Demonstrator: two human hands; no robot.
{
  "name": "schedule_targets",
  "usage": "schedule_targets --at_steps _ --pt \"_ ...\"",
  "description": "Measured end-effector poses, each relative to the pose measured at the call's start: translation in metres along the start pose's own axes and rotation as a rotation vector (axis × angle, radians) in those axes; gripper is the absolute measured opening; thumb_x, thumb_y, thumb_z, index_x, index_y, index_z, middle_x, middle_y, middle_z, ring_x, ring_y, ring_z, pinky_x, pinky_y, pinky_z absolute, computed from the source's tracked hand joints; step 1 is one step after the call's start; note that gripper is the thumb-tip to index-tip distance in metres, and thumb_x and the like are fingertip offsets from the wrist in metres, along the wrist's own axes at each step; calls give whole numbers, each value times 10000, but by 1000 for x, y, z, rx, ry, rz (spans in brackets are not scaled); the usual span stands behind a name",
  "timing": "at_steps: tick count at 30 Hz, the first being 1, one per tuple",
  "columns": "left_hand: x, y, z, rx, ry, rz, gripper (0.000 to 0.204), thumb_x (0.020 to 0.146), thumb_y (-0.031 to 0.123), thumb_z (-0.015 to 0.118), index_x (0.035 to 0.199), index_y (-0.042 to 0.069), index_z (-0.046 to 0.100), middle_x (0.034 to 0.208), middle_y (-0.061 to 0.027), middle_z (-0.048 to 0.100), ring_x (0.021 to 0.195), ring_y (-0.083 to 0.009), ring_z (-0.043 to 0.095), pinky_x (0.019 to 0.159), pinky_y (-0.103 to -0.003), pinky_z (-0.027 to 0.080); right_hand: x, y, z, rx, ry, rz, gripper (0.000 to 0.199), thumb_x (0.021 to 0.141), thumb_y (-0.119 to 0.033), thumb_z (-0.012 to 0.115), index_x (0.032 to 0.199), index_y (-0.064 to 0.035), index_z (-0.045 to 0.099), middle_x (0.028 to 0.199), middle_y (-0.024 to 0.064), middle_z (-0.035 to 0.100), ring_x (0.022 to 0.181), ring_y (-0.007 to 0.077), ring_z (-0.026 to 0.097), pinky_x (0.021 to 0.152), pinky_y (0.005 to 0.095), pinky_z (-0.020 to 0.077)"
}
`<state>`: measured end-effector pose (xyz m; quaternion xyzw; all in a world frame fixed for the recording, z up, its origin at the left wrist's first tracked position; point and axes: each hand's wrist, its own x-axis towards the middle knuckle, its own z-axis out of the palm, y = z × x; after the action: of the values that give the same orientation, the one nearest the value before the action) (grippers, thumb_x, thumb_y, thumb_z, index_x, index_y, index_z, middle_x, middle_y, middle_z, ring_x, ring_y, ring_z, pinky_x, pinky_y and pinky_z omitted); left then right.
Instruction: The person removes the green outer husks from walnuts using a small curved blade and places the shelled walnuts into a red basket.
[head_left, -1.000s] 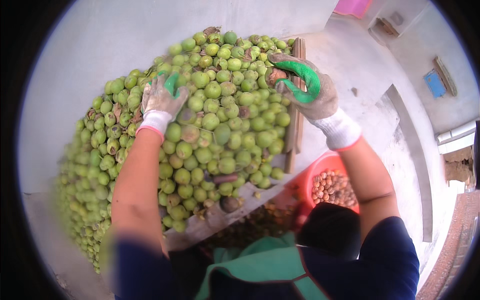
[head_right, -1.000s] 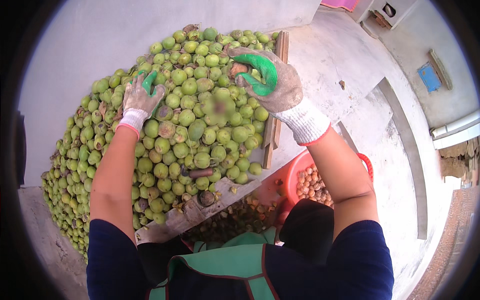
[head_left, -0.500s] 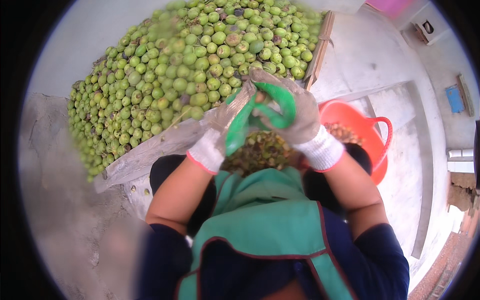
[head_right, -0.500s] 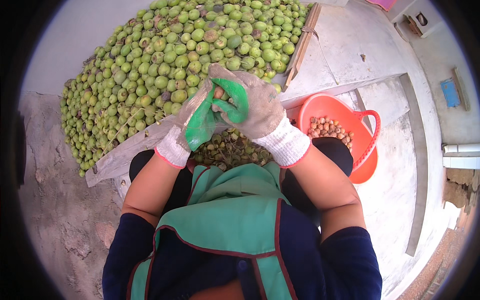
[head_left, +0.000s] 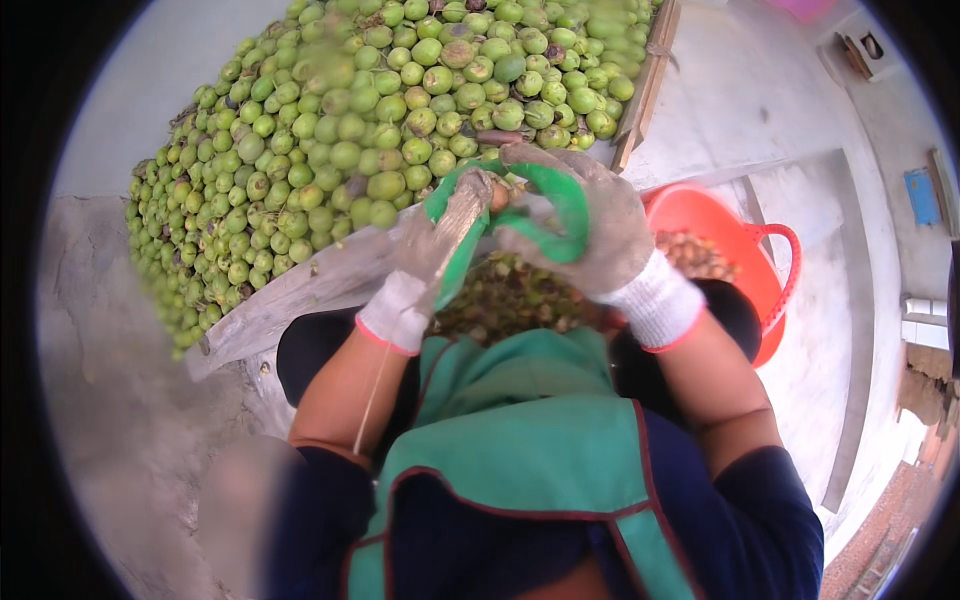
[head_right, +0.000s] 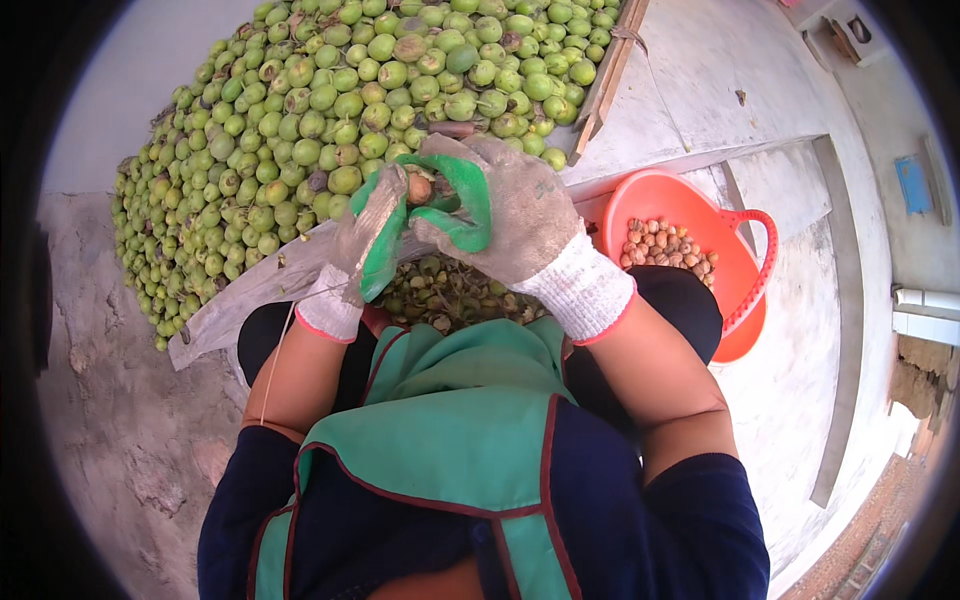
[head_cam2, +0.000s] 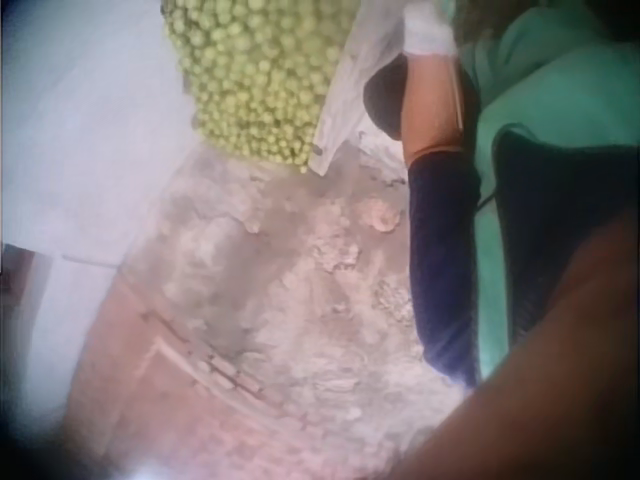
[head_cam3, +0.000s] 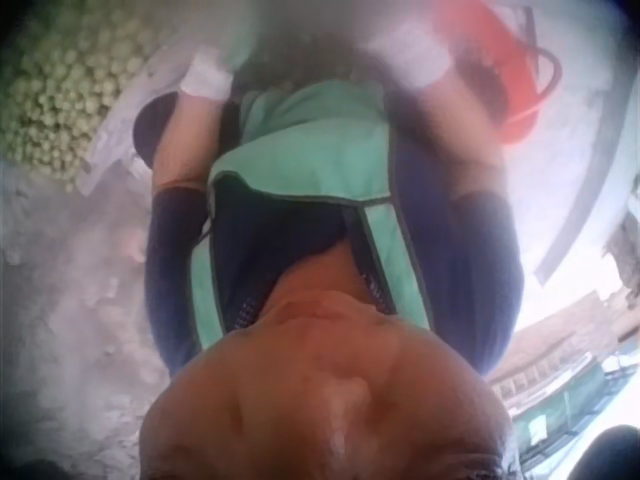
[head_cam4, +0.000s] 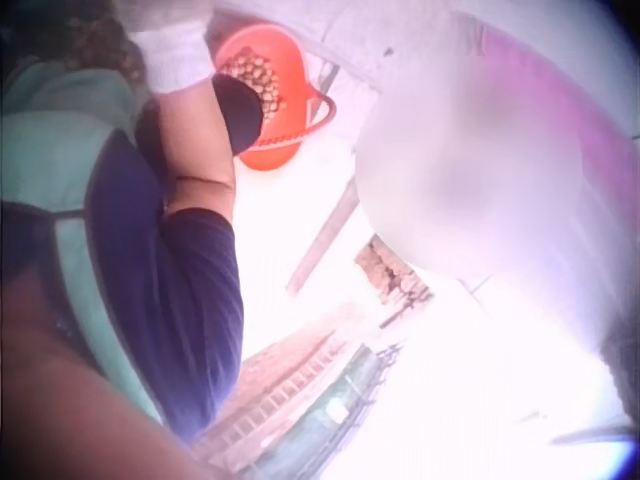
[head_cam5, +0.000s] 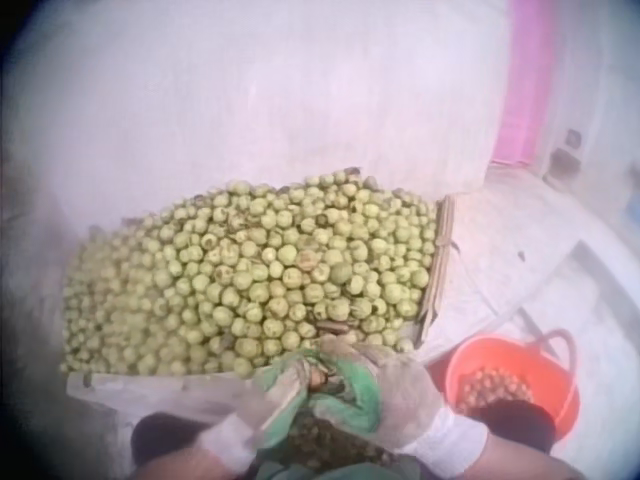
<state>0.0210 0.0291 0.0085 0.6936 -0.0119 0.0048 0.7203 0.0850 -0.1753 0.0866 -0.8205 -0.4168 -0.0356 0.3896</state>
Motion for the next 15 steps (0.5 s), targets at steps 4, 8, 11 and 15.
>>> schedule_targets --at_steps 4,8,11,15 --pt "-5 -38 -8 632 39 317 342 937 43 598 1271 -31 605 1152 -193 687 1015 -348 680 875 -421 568 3 -4 10 -193 -204 164 632 805 -400 810 1337 -151 577 1167 182 635 975 397 659 866 504 533" --pt "-12 0 10 1034 -1 642 447 873 23 642 1311 -38 581 1194 -186 678 1043 -363 669 914 -420 554 -10 6 4 -24 -138 57 611 803 -330 820 1327 -122 586 1137 185 647 986 395 654 862 476 538" --pt "-17 1 4 998 -106 637 636 829 94 703 1415 -45 500 1346 -197 615 1176 -331 637 1019 -401 515 -10 12 2 109 -119 -40 562 813 -255 817 1308 -95 605 1111 187 657 982 388 655 855 446 542" --pt "-15 13 21 358 -152 359 390 977 148 583 1313 -51 576 1180 -156 680 1016 -277 669 897 -386 552 -14 10 -2 161 -123 -34 489 863 -180 782 1309 -69 616 1103 165 674 970 297 676 841 382 555"
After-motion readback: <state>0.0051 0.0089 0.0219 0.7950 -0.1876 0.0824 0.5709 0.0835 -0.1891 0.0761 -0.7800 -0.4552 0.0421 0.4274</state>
